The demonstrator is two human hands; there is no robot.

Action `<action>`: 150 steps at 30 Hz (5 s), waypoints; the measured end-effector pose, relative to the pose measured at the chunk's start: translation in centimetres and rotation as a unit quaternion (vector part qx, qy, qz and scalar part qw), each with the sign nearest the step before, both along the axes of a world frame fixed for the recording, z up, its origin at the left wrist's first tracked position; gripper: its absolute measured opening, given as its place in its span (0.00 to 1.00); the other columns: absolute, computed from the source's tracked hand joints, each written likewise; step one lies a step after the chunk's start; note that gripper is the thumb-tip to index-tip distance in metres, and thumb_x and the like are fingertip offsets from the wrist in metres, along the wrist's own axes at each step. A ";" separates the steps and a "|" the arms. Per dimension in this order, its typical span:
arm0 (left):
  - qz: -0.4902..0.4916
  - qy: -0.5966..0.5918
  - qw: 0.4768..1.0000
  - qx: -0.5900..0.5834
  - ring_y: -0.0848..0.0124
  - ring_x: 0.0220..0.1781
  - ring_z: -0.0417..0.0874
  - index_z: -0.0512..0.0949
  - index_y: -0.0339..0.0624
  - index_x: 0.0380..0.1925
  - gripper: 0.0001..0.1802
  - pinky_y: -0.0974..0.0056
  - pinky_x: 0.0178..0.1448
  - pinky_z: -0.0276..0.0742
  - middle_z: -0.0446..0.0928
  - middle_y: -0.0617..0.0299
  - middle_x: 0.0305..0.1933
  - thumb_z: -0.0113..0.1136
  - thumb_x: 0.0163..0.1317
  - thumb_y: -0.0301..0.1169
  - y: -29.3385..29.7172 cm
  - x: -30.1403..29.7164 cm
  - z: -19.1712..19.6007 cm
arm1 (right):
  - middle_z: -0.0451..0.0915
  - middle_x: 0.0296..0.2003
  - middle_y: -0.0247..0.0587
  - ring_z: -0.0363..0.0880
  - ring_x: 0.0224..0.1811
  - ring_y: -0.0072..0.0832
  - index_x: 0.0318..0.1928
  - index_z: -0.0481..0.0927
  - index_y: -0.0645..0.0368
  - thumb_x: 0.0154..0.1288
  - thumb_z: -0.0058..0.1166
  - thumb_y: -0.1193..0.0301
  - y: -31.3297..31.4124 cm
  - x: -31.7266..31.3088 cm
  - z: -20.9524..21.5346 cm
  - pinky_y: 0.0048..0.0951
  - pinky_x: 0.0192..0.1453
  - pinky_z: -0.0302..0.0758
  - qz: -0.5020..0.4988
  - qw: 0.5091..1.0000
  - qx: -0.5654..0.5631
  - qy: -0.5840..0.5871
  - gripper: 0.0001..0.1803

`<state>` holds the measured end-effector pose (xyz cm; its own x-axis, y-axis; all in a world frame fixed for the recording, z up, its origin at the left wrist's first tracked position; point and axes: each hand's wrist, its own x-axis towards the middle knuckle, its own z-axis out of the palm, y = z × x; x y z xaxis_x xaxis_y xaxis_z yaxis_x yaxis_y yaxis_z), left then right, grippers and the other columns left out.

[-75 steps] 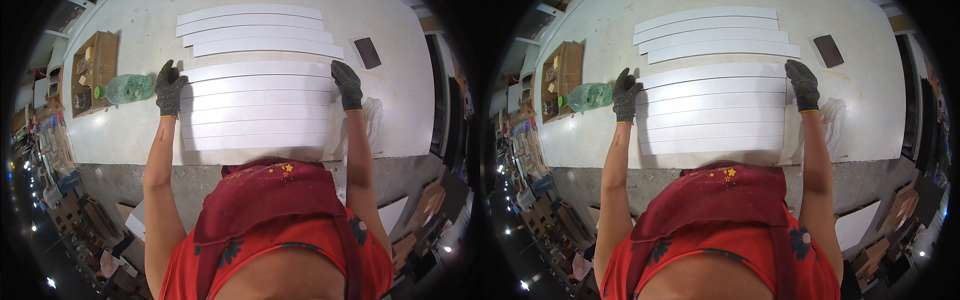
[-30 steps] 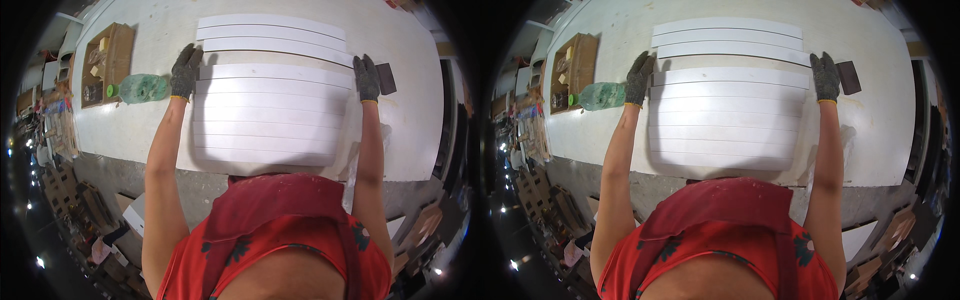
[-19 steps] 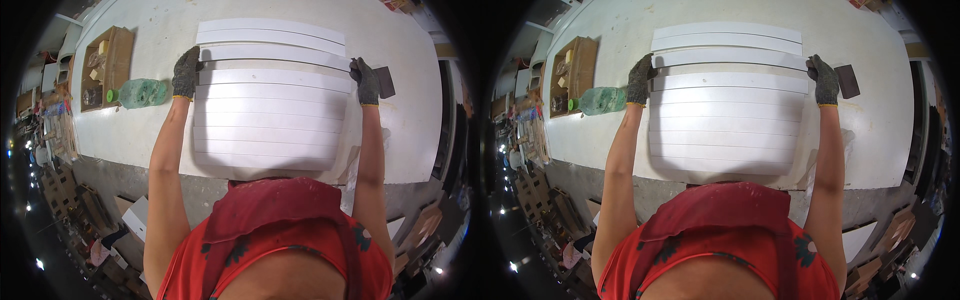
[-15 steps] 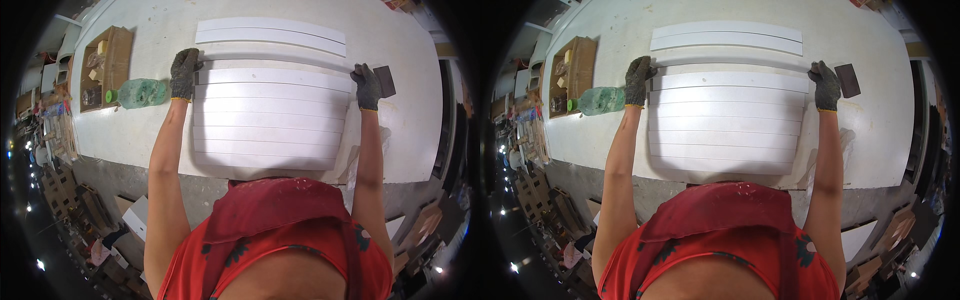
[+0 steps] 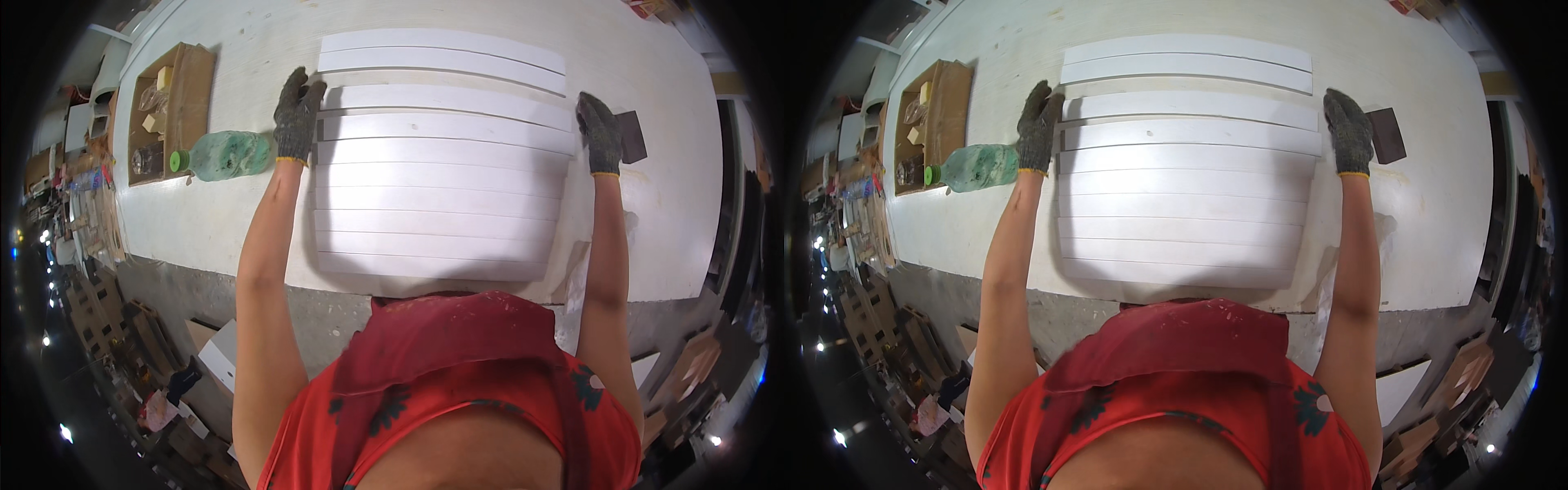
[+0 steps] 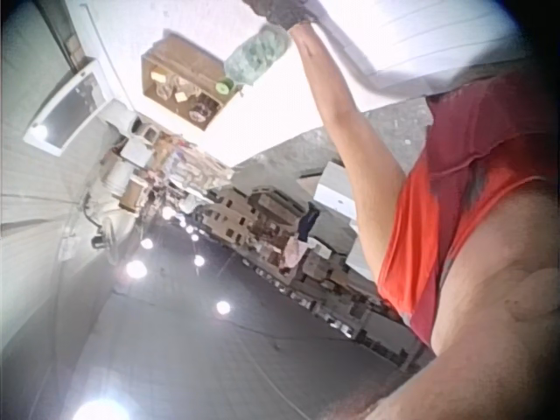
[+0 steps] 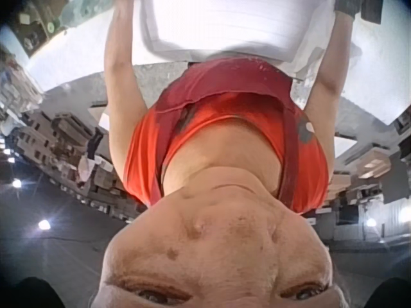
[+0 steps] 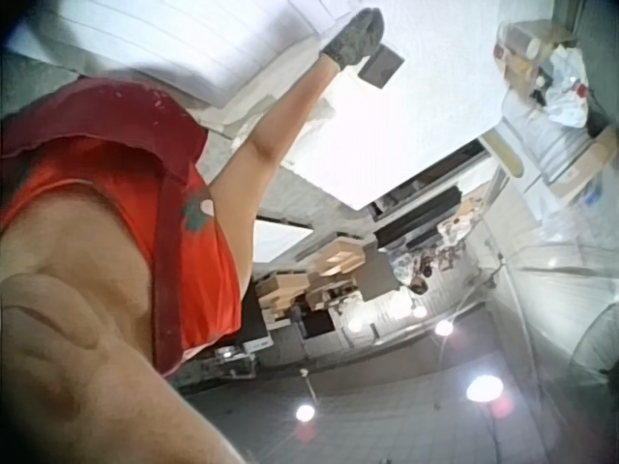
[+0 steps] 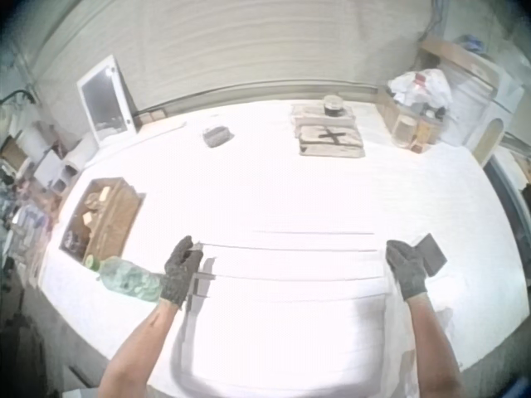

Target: The person sands the surface and edges of white wooden strips using a sanding block. They rearrange the strips on the table and wipe them with a cloth.

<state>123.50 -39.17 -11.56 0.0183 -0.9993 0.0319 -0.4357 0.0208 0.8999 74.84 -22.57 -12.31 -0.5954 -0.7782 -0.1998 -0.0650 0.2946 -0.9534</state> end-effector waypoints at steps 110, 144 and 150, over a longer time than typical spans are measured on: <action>-0.281 -0.299 0.893 -0.184 0.41 0.79 0.47 0.50 0.35 0.74 0.73 0.38 0.80 0.41 0.48 0.36 0.77 0.79 0.32 0.59 23.3 8.3 -1.0 | 0.75 0.63 0.44 0.69 0.68 0.41 0.61 0.77 0.47 0.66 0.55 0.49 -5.3 6.4 -4.3 0.42 0.74 0.61 0.166 0.731 -0.062 0.659 0.28; -0.133 -0.101 0.986 0.028 0.62 0.79 0.53 0.50 0.40 0.76 0.39 0.60 0.79 0.52 0.50 0.50 0.80 0.54 0.67 0.27 18.8 7.0 3.9 | 0.78 0.59 0.44 0.74 0.61 0.47 0.55 0.80 0.45 0.56 0.64 0.56 7.0 -8.5 0.3 0.47 0.63 0.73 0.077 0.787 0.133 0.598 0.25; -0.121 -0.195 0.937 -0.262 0.48 0.77 0.58 0.69 0.39 0.66 0.29 0.52 0.78 0.55 0.62 0.41 0.73 0.61 0.67 0.35 7.4 3.8 0.4 | 0.85 0.42 0.45 0.82 0.49 0.44 0.44 0.85 0.52 0.59 0.59 0.60 4.4 -6.4 1.3 0.44 0.56 0.77 0.004 0.796 0.179 0.579 0.15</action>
